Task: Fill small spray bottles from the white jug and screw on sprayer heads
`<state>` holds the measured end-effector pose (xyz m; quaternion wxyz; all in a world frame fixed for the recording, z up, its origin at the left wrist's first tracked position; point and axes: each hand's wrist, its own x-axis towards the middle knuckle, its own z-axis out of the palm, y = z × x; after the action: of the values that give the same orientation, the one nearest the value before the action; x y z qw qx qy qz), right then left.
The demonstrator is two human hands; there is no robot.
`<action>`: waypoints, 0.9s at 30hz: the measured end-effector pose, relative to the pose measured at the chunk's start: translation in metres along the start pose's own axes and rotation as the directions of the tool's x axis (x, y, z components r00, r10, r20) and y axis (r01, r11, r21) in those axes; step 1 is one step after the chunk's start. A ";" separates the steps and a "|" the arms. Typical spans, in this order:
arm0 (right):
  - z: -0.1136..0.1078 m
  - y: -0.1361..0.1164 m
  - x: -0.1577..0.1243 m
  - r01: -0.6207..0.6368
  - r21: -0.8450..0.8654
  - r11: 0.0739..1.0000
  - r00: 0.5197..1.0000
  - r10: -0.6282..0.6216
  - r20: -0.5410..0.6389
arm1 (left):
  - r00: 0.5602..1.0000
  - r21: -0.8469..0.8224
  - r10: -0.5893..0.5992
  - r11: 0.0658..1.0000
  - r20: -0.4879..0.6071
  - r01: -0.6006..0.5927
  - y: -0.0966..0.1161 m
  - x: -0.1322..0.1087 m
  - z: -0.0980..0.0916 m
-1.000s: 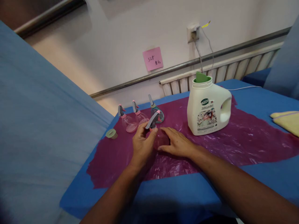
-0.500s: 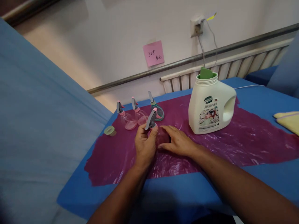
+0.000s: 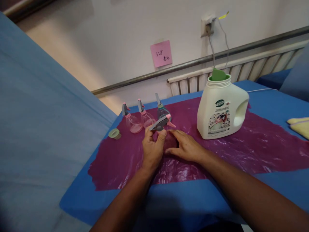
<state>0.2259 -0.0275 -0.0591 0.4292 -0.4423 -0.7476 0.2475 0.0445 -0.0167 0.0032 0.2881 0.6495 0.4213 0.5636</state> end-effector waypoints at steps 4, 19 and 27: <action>-0.002 0.000 0.000 -0.013 0.001 1.000 1.000 0.013 0.009 | 0.999 -0.011 -0.027 1.000 0.022 0.028 -0.002 -0.001 -0.001; 0.008 0.009 0.003 -0.001 -0.113 0.994 1.000 -0.003 -0.029 | 0.993 -0.004 -0.005 1.000 0.120 0.005 -0.026 -0.003 -0.008; -0.004 -0.002 0.000 -0.029 -0.160 0.987 1.000 0.028 -0.007 | 0.996 0.087 -0.024 0.996 0.086 0.017 -0.032 -0.025 -0.029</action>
<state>0.2289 -0.0288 -0.0555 0.3905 -0.4865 -0.7576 0.1920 0.0085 -0.0260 -0.0307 0.2837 0.6807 0.4389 0.5133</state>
